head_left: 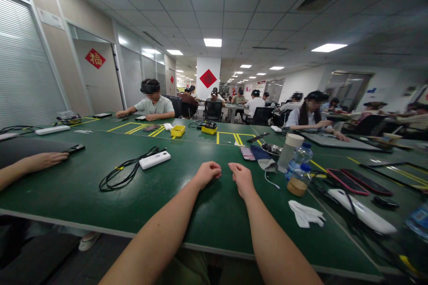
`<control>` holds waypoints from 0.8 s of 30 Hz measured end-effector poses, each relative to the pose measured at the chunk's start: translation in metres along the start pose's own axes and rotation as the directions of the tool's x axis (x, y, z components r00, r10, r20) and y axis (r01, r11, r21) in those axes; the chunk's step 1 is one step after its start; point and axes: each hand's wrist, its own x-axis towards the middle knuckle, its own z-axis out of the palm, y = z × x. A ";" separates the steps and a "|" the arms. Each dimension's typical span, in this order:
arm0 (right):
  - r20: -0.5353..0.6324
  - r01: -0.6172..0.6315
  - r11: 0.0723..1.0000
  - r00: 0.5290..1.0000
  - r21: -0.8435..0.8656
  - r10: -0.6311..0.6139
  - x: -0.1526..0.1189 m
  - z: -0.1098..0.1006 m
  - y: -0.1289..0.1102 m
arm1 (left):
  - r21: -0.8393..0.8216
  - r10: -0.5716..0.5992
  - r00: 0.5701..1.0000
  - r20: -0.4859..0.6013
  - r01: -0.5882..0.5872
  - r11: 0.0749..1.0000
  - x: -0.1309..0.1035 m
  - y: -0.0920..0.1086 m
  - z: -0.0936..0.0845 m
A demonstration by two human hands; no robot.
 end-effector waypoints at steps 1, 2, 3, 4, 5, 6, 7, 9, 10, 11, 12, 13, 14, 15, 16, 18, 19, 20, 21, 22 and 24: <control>0.017 -0.012 1.000 1.000 0.004 0.012 0.000 0.000 0.001 | 0.001 0.007 1.000 0.004 -0.007 1.000 0.000 -0.001 0.000; 0.037 -0.020 1.000 0.999 0.010 0.020 0.000 0.001 0.002 | 0.002 0.014 1.000 0.008 -0.014 1.000 0.000 -0.001 -0.001; 0.062 -0.027 1.000 0.998 0.015 0.026 0.000 0.001 0.003 | 0.000 0.022 1.000 0.008 -0.022 1.000 0.000 -0.002 -0.001; 0.087 -0.035 0.999 0.996 0.016 0.033 -0.001 0.001 0.004 | -0.001 0.027 1.000 0.003 -0.027 1.000 0.001 -0.002 -0.001; 0.110 -0.045 0.999 0.993 0.009 0.044 -0.001 0.002 0.005 | -0.002 0.030 1.000 -0.002 -0.030 1.000 0.001 -0.003 -0.002; 0.132 -0.057 0.998 0.990 -0.006 0.057 -0.002 0.002 0.006 | -0.003 0.032 0.999 -0.010 -0.032 0.999 0.001 -0.003 -0.002; 0.149 -0.069 0.997 0.986 -0.025 0.072 -0.002 0.002 0.006 | -0.004 0.034 0.999 -0.020 -0.034 0.999 0.001 -0.003 -0.002; 0.166 -0.089 0.994 0.981 -0.056 0.097 -0.003 0.001 0.005 | -0.007 0.032 0.999 -0.036 -0.033 0.999 0.001 -0.003 -0.003; 0.163 -0.097 0.994 0.981 -0.058 0.105 -0.004 0.001 0.005 | -0.013 0.028 0.999 -0.040 -0.029 1.000 0.001 -0.003 -0.003; 0.160 -0.106 0.993 0.981 -0.049 0.113 -0.004 0.002 0.004 | -0.021 0.024 0.999 -0.043 -0.025 0.999 0.001 -0.003 -0.003; 0.155 -0.116 0.993 0.981 -0.031 0.119 -0.004 0.002 0.003 | -0.032 0.019 0.999 -0.043 -0.021 0.999 0.001 -0.002 -0.002; 0.149 -0.125 0.992 0.981 -0.009 0.125 -0.004 0.003 0.003 | -0.043 0.017 0.999 -0.041 -0.019 0.999 0.001 -0.002 -0.002; 0.143 -0.135 0.991 0.981 0.015 0.132 -0.004 0.003 0.002 | -0.055 0.017 0.999 -0.038 -0.019 0.998 0.001 -0.001 -0.002; 0.132 -0.145 0.989 0.982 0.042 0.138 -0.004 0.004 0.001 | -0.066 0.017 0.999 -0.033 -0.019 0.998 0.001 -0.001 -0.001; 0.116 -0.154 0.985 0.983 0.071 0.145 -0.004 0.004 0.000 | -0.072 0.016 0.999 -0.029 -0.018 0.997 0.001 0.000 -0.001; 0.079 -0.178 0.975 0.983 0.130 0.169 -0.005 0.005 -0.001 | -0.071 0.008 1.000 -0.020 -0.009 0.997 0.000 0.001 -0.001; 0.066 -0.190 0.970 0.981 0.155 0.181 -0.005 0.005 -0.002 | -0.065 0.004 1.000 -0.016 -0.005 0.998 0.000 0.001 -0.001; 0.062 -0.199 0.964 0.980 0.173 0.191 -0.005 0.005 -0.003 | -0.059 0.003 1.000 -0.014 -0.004 0.998 -0.001 0.001 -0.001; 0.067 -0.207 0.960 0.978 0.186 0.198 -0.005 0.005 -0.003 | -0.054 0.006 1.000 -0.011 -0.006 0.999 -0.001 0.002 -0.001; 0.077 -0.211 0.958 0.977 0.196 0.199 -0.005 0.004 -0.004 | -0.050 0.010 1.000 -0.008 -0.011 0.999 -0.001 0.002 -0.001; 0.099 -0.208 0.953 0.977 0.219 0.190 -0.005 0.003 -0.004 | -0.044 0.022 1.000 0.002 -0.022 0.999 -0.002 0.002 -0.001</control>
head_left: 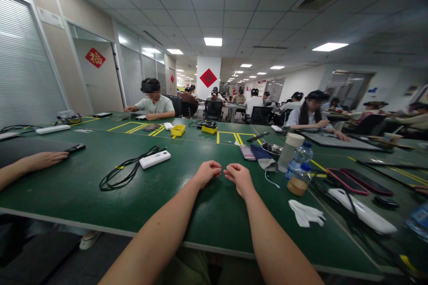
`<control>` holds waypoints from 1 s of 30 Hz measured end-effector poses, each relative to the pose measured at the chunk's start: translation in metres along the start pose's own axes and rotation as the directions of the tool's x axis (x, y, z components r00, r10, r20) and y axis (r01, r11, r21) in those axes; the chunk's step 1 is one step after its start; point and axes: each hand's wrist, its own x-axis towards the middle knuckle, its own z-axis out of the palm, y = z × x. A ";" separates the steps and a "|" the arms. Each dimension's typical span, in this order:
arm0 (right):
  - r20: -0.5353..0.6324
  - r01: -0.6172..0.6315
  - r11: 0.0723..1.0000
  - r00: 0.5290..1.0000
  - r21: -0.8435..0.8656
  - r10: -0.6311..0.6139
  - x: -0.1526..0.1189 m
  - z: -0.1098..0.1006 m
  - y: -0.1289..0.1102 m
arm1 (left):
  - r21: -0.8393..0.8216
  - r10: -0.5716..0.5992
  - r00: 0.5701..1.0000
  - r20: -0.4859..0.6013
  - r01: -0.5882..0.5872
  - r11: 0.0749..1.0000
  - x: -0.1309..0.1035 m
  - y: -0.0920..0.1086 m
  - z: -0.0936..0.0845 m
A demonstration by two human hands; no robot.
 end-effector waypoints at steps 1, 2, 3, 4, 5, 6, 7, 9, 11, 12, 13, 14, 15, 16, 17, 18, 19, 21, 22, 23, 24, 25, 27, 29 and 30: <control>0.010 0.008 1.000 1.000 0.015 -0.008 0.000 0.000 0.000 | 0.004 0.004 1.000 0.003 -0.004 1.000 0.000 0.000 0.000; 0.018 0.020 0.999 1.000 0.031 -0.020 0.000 -0.001 0.000 | 0.006 0.004 1.000 0.003 -0.004 1.000 0.000 0.000 0.000; 0.024 0.032 0.999 0.999 0.042 -0.033 0.001 -0.001 0.001 | 0.007 0.003 1.000 0.000 -0.003 1.000 0.000 -0.001 0.000; 0.031 0.040 0.998 0.999 0.046 -0.041 0.001 -0.001 0.001 | 0.004 0.002 1.000 -0.008 -0.002 1.000 0.001 -0.001 -0.001; 0.039 0.045 0.998 0.998 0.040 -0.046 0.001 -0.001 0.002 | 0.000 -0.002 1.000 -0.016 0.002 1.000 0.001 -0.001 -0.001; 0.044 0.048 0.999 0.998 0.026 -0.049 0.002 -0.001 0.003 | -0.006 -0.006 1.000 -0.024 0.006 1.000 0.001 -0.002 -0.002; 0.049 0.053 0.999 0.997 0.004 -0.053 0.002 -0.001 0.005 | -0.013 -0.010 1.000 -0.028 0.010 1.000 0.002 -0.002 -0.002; 0.055 0.076 0.996 0.996 -0.051 -0.073 0.003 -0.001 0.007 | -0.034 -0.017 0.999 -0.038 0.016 0.999 0.003 -0.003 -0.003; 0.063 0.114 0.985 0.992 -0.130 -0.106 0.004 -0.002 0.010 | -0.056 -0.026 0.999 -0.047 0.024 0.998 0.004 -0.004 -0.004; 0.068 0.129 0.975 0.991 -0.179 -0.118 0.005 -0.003 0.011 | -0.060 -0.032 0.998 -0.052 0.028 0.998 0.005 -0.004 -0.004; 0.075 0.143 0.963 0.989 -0.228 -0.129 0.005 -0.003 0.013 | -0.058 -0.036 0.998 -0.054 0.033 0.998 0.005 -0.005 -0.004; 0.082 0.157 0.950 0.987 -0.269 -0.140 0.006 -0.004 0.014 | -0.050 -0.039 0.998 -0.053 0.036 0.998 0.005 -0.006 -0.004; 0.091 0.173 0.938 0.984 -0.299 -0.153 0.007 -0.005 0.015 | -0.038 -0.039 0.998 -0.052 0.038 0.999 0.005 -0.006 -0.004; 0.099 0.188 0.929 0.981 -0.317 -0.165 0.008 -0.006 0.016 | -0.026 -0.038 0.998 -0.053 0.037 0.999 0.005 -0.006 -0.004; 0.111 0.203 0.924 0.978 -0.325 -0.175 0.009 -0.006 0.017 | -0.016 -0.036 0.998 -0.053 0.035 0.999 0.004 -0.006 -0.004; 0.128 0.214 0.921 0.975 -0.325 -0.181 0.009 -0.006 0.018 | -0.010 -0.034 0.998 -0.053 0.034 0.999 0.004 -0.006 -0.004; 0.146 0.220 0.922 0.973 -0.319 -0.181 0.009 -0.007 0.018 | -0.008 -0.033 0.998 -0.052 0.032 0.999 0.004 -0.006 -0.004; 0.184 0.226 0.928 0.967 -0.295 -0.177 0.009 -0.006 0.017 | -0.020 -0.032 0.999 -0.038 0.031 0.999 0.003 -0.005 -0.004; 0.201 0.230 0.933 0.963 -0.278 -0.178 0.009 -0.006 0.016 | -0.036 -0.030 0.999 -0.025 0.030 0.999 0.003 -0.005 -0.004; 0.214 0.235 0.937 0.960 -0.258 -0.182 0.009 -0.005 0.016 | -0.057 -0.029 1.000 -0.009 0.029 0.998 0.003 -0.004 -0.004; 0.223 0.239 0.941 0.957 -0.238 -0.187 0.008 -0.005 0.015 | -0.083 -0.028 1.000 0.007 0.028 0.996 0.003 -0.004 -0.004; 0.227 0.243 0.944 0.955 -0.224 -0.192 0.008 -0.004 0.014 | -0.109 -0.028 0.999 0.023 0.030 0.994 0.003 -0.004 -0.004; 0.234 0.257 0.941 0.950 -0.218 -0.205 0.008 -0.004 0.014 | -0.152 -0.032 0.999 0.043 0.038 0.988 0.002 -0.003 -0.004; 0.232 0.281 0.928 0.946 -0.243 -0.226 0.009 -0.004 0.015 | -0.176 -0.051 0.997 0.051 0.060 0.983 0.002 -0.002 -0.003; 0.227 0.293 0.919 0.945 -0.263 -0.236 0.009 -0.005 0.015 | -0.181 -0.067 0.996 0.053 0.076 0.981 0.002 -0.002 -0.003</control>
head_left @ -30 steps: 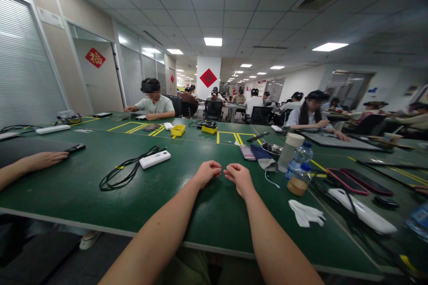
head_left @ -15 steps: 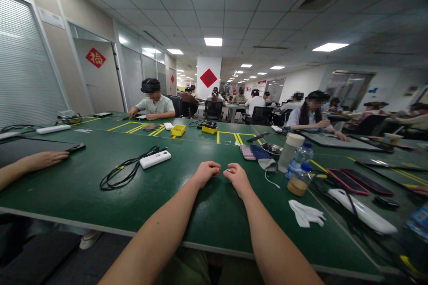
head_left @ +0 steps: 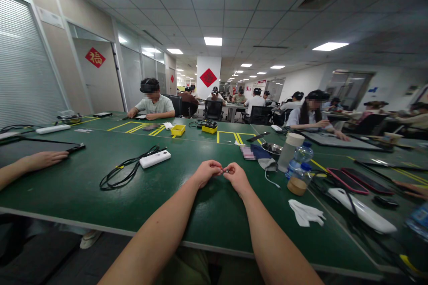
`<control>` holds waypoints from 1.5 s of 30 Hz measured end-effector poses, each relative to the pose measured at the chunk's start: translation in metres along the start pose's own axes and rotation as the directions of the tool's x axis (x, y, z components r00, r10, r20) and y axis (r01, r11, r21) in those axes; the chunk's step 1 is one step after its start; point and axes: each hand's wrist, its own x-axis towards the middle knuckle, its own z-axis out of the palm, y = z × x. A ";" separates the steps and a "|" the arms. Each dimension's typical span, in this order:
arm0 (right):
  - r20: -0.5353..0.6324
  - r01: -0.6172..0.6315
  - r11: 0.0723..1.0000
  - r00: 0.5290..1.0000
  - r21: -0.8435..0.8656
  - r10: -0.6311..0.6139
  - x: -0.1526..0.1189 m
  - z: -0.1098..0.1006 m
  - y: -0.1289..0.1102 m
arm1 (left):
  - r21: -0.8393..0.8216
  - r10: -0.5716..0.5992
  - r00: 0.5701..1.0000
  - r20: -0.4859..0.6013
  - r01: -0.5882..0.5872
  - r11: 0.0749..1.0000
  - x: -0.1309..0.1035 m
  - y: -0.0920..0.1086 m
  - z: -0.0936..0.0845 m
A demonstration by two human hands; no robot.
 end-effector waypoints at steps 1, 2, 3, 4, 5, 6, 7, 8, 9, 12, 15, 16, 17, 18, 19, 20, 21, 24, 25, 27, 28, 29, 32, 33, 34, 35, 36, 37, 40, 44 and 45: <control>-0.007 0.006 1.000 1.000 -0.022 -0.006 0.000 0.000 0.001 | -0.003 -0.019 1.000 -0.002 0.019 1.000 0.000 0.001 0.000; -0.014 0.009 0.999 1.000 -0.039 -0.010 0.001 0.000 0.001 | -0.007 -0.038 0.999 -0.005 0.038 0.999 -0.001 0.002 0.000; -0.019 0.011 0.999 1.000 -0.051 -0.012 0.001 -0.001 0.002 | -0.014 -0.056 0.998 -0.005 0.056 0.998 -0.001 0.003 0.000; -0.019 0.013 0.998 1.000 -0.058 -0.014 0.001 0.000 0.002 | -0.027 -0.071 0.997 -0.001 0.071 0.997 -0.001 0.003 -0.001; -0.016 0.013 0.998 1.000 -0.059 -0.014 0.000 0.000 0.001 | -0.052 -0.080 0.997 0.008 0.080 0.995 -0.001 0.004 -0.001; -0.009 0.009 0.998 1.000 -0.056 -0.009 0.000 0.000 0.001 | -0.091 -0.084 0.996 0.021 0.086 0.992 -0.002 0.005 -0.002; -0.005 0.001 0.999 1.000 -0.048 -0.001 0.000 0.001 0.000 | -0.143 -0.084 0.996 0.033 0.088 0.986 -0.002 0.006 -0.003; -0.002 -0.008 0.999 1.000 -0.035 0.008 -0.001 0.001 -0.001 | -0.203 -0.078 0.996 0.041 0.085 0.976 -0.002 0.007 -0.004; 0.001 -0.017 1.000 1.000 -0.018 0.017 -0.001 0.002 -0.002 | -0.265 -0.070 0.997 0.042 0.079 0.961 -0.002 0.007 -0.005; -0.002 -0.028 0.999 1.000 0.036 0.028 -0.002 0.002 -0.006 | -0.406 -0.059 0.998 0.004 0.055 0.912 -0.002 0.011 -0.006; -0.008 -0.018 0.999 1.000 0.036 0.018 -0.002 0.003 -0.008 | -0.446 -0.074 0.997 -0.018 0.058 0.893 -0.003 0.014 -0.005; -0.010 -0.019 1.000 1.000 0.024 0.019 -0.002 0.003 -0.009 | -0.446 -0.081 0.997 -0.018 0.065 0.893 -0.003 0.015 -0.004; -0.012 -0.025 1.000 1.000 0.010 0.025 -0.002 0.003 -0.009 | -0.446 -0.087 0.996 -0.018 0.069 0.892 -0.003 0.015 -0.004; -0.012 -0.035 0.999 0.999 -0.002 0.035 -0.003 0.003 -0.009 | -0.448 -0.091 0.996 -0.021 0.072 0.891 -0.003 0.015 -0.003; -0.012 -0.048 0.999 0.999 -0.010 0.048 -0.003 0.003 -0.010 | -0.452 -0.095 0.995 -0.025 0.074 0.889 -0.003 0.015 -0.004; -0.007 -0.061 0.998 0.998 -0.013 0.061 -0.003 0.003 -0.010 | -0.456 -0.103 0.994 -0.027 0.079 0.886 -0.003 0.015 -0.004; 0.001 -0.071 0.997 0.997 -0.010 0.071 -0.003 0.003 -0.010 | -0.459 -0.112 0.993 -0.024 0.088 0.884 -0.002 0.014 -0.004; 0.042 -0.082 0.996 0.996 0.024 0.081 -0.005 0.003 -0.012 | -0.437 -0.146 0.989 0.025 0.142 0.888 -0.001 0.011 -0.006; 0.058 -0.076 0.997 0.996 0.034 0.074 -0.005 0.003 -0.013 | -0.422 -0.155 0.987 0.043 0.159 0.893 -0.001 0.010 -0.007; 0.084 -0.060 0.997 0.995 0.050 0.056 -0.006 0.003 -0.014 | -0.397 -0.161 0.985 0.062 0.173 0.901 -0.001 0.009 -0.007; 0.088 -0.058 0.996 0.995 0.062 0.053 -0.006 0.003 -0.014 | -0.389 -0.162 0.985 0.065 0.174 0.904 -0.001 0.008 -0.007; 0.086 -0.064 0.995 0.995 0.077 0.057 -0.006 0.003 -0.014 | -0.385 -0.162 0.985 0.064 0.174 0.906 -0.001 0.008 -0.008; 0.072 -0.113 0.983 0.992 0.146 0.104 -0.007 0.003 -0.013 | -0.386 -0.154 0.987 0.048 0.161 0.908 0.000 0.008 -0.008; 0.073 -0.128 0.978 0.990 0.166 0.117 -0.007 0.004 -0.013 | -0.389 -0.150 0.988 0.039 0.153 0.908 0.000 0.008 -0.008; 0.079 -0.138 0.974 0.989 0.182 0.125 -0.007 0.004 -0.012 | -0.393 -0.145 0.989 0.031 0.146 0.908 -0.001 0.009 -0.007; 0.086 -0.144 0.970 0.988 0.194 0.129 -0.007 0.004 -0.012 | -0.396 -0.142 0.990 0.026 0.141 0.907 -0.001 0.009 -0.007; 0.094 -0.148 0.968 0.987 0.201 0.131 -0.008 0.004 -0.012 | -0.397 -0.141 0.990 0.026 0.140 0.907 -0.001 0.009 -0.007; 0.103 -0.150 0.967 0.986 0.204 0.131 -0.008 0.005 -0.013 | -0.395 -0.143 0.989 0.028 0.143 0.908 -0.002 0.010 -0.007; 0.112 -0.158 0.969 0.984 0.192 0.138 -0.008 0.005 -0.013 | -0.375 -0.145 0.989 0.034 0.147 0.915 -0.003 0.011 -0.006; 0.101 -0.158 0.972 0.985 0.174 0.142 -0.009 0.005 -0.013 | -0.320 -0.123 0.991 0.045 0.131 0.938 -0.003 0.011 -0.006; 0.102 -0.154 0.973 0.985 0.172 0.138 -0.009 0.005 -0.013 | -0.286 -0.109 0.993 0.034 0.114 0.951 -0.003 0.010 -0.006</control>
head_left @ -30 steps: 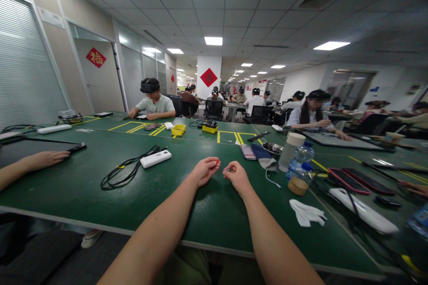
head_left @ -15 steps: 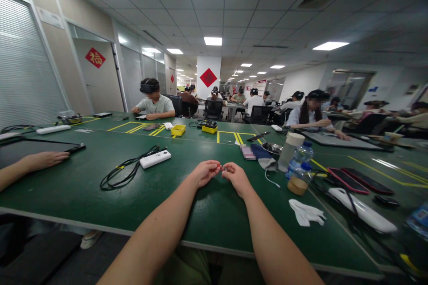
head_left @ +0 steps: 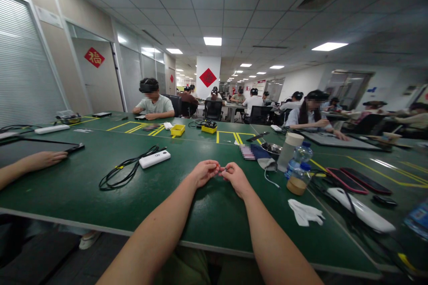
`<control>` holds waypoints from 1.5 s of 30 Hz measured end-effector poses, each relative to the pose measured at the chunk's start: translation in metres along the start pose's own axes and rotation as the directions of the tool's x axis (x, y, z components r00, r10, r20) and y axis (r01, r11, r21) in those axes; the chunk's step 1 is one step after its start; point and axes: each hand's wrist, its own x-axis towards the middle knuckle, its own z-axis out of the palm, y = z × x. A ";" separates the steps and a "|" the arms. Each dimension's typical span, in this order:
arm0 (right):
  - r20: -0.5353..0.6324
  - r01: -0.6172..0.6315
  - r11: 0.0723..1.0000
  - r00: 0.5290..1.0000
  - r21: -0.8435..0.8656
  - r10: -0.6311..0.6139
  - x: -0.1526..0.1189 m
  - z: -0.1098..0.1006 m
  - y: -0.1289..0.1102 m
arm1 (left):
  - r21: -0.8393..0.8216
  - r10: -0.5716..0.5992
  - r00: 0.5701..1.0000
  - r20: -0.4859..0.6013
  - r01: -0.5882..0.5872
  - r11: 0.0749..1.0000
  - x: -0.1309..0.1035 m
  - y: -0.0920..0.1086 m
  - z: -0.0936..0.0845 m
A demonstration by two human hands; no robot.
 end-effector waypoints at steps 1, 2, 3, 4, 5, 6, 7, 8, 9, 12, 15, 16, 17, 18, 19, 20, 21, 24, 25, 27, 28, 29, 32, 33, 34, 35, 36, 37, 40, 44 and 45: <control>-0.001 0.005 1.000 1.000 -0.007 -0.005 0.000 0.000 0.000 | 0.062 0.029 0.999 -0.021 -0.028 0.998 0.000 0.000 0.000; -0.008 0.014 1.000 1.000 -0.020 -0.014 0.001 0.000 0.000 | 0.161 0.071 0.996 -0.052 -0.061 0.985 0.000 -0.001 0.000; -0.024 0.023 0.999 0.999 -0.043 -0.024 0.001 -0.001 0.001 | 0.298 0.129 0.988 -0.084 -0.098 0.949 0.000 -0.001 0.001; -0.049 0.030 0.997 0.998 -0.074 -0.034 0.002 -0.002 0.002 | 0.461 0.202 0.974 -0.099 -0.135 0.877 0.001 -0.002 0.001; -0.081 0.032 0.993 0.996 -0.115 -0.042 0.004 -0.003 0.003 | 0.621 0.281 0.956 -0.088 -0.168 0.765 0.001 -0.003 0.002; -0.115 0.032 0.986 0.992 -0.163 -0.052 0.006 -0.005 0.005 | 0.753 0.349 0.936 -0.048 -0.196 0.628 0.001 -0.004 0.003; -0.151 0.026 0.977 0.987 -0.211 -0.058 0.007 -0.007 0.007 | 0.842 0.399 0.917 0.012 -0.225 0.491 0.002 -0.005 0.004; -0.180 0.025 0.965 0.981 -0.260 -0.074 0.009 -0.009 0.009 | 0.891 0.433 0.898 0.075 -0.256 0.375 0.002 -0.006 0.005; -0.197 0.040 0.950 0.975 -0.309 -0.105 0.011 -0.011 0.011 | 0.914 0.455 0.881 0.131 -0.285 0.290 0.003 -0.007 0.006; -0.200 0.060 0.907 0.967 -0.418 -0.156 0.015 -0.015 0.016 | 0.927 0.480 0.848 0.225 -0.338 0.162 0.004 -0.011 0.008; -0.186 0.054 0.861 0.968 -0.506 -0.170 0.016 -0.017 0.018 | 0.933 0.480 0.837 0.261 -0.347 0.097 0.004 -0.012 0.009; -0.183 0.055 0.849 0.967 -0.526 -0.177 0.016 -0.017 0.018 | 0.935 0.482 0.835 0.267 -0.345 0.079 0.004 -0.012 0.009; -0.181 0.058 0.840 0.966 -0.540 -0.183 0.016 -0.017 0.018 | 0.936 0.484 0.831 0.273 -0.345 0.065 0.004 -0.012 0.009; -0.178 0.061 0.835 0.966 -0.547 -0.187 0.016 -0.017 0.017 | 0.937 0.485 0.829 0.276 -0.344 0.054 0.003 -0.012 0.010; -0.176 0.063 0.835 0.966 -0.547 -0.188 0.016 -0.017 0.017 | 0.938 0.483 0.831 0.278 -0.342 0.049 0.003 -0.012 0.010; -0.173 0.066 0.841 0.967 -0.537 -0.187 0.015 -0.017 0.016 | 0.940 0.477 0.835 0.275 -0.339 0.050 0.002 -0.011 0.010; -0.171 0.068 0.854 0.968 -0.516 -0.181 0.015 -0.016 0.015 | 0.940 0.469 0.841 0.270 -0.335 0.059 0.002 -0.010 0.011; -0.174 0.067 0.912 0.973 -0.405 -0.149 0.011 -0.013 0.011 | 0.938 0.451 0.861 0.237 -0.323 0.125 0.000 -0.007 0.012; -0.175 0.061 0.930 0.976 -0.363 -0.132 0.010 -0.012 0.009 | 0.934 0.447 0.868 0.216 -0.317 0.164 0.000 -0.006 0.012; -0.177 0.035 0.960 0.980 -0.277 -0.087 0.008 -0.009 0.007 | 0.919 0.429 0.888 0.166 -0.297 0.259 0.000 -0.005 0.011; -0.175 0.021 0.971 0.982 -0.237 -0.064 0.007 -0.008 0.006 | 0.907 0.415 0.899 0.140 -0.285 0.310 0.000 -0.005 0.010; -0.170 0.007 0.980 0.984 -0.198 -0.042 0.007 -0.007 0.005 | 0.893 0.398 0.910 0.119 -0.273 0.358 0.000 -0.006 0.010; -0.142 -0.035 0.997 0.990 -0.075 0.024 0.007 -0.006 0.003 | 0.850 0.350 0.932 0.099 -0.261 0.457 0.001 -0.009 0.009; -0.131 -0.050 0.998 0.990 -0.026 0.046 0.007 -0.006 0.002 | 0.838 0.338 0.935 0.103 -0.265 0.478 0.001 -0.010 0.009; -0.121 -0.065 0.998 0.990 0.026 0.067 0.007 -0.006 0.002 | 0.825 0.329 0.937 0.112 -0.273 0.495 0.001 -0.010 0.010; -0.111 -0.075 0.994 0.990 0.074 0.083 0.007 -0.006 0.002 | 0.812 0.326 0.938 0.123 -0.283 0.510 0.000 -0.011 0.011; -0.104 -0.080 0.990 0.990 0.115 0.092 0.007 -0.006 0.001 | 0.801 0.325 0.936 0.135 -0.296 0.520 0.000 -0.011 0.012; -0.101 -0.082 0.986 0.990 0.143 0.097 0.007 -0.006 0.002 | 0.796 0.329 0.933 0.145 -0.308 0.522 -0.001 -0.011 0.013; -0.121 -0.076 0.983 0.988 0.166 0.097 0.007 -0.007 0.003 | 0.806 0.351 0.924 0.153 -0.323 0.496 -0.002 -0.008 0.015; -0.173 -0.076 0.985 0.980 0.152 0.102 0.010 -0.008 0.006 | 0.852 0.383 0.914 0.132 -0.302 0.428 -0.002 -0.003 0.014; -0.188 -0.077 0.987 0.977 0.139 0.103 0.010 -0.009 0.007 | 0.863 0.388 0.912 0.132 -0.298 0.407 -0.002 -0.003 0.013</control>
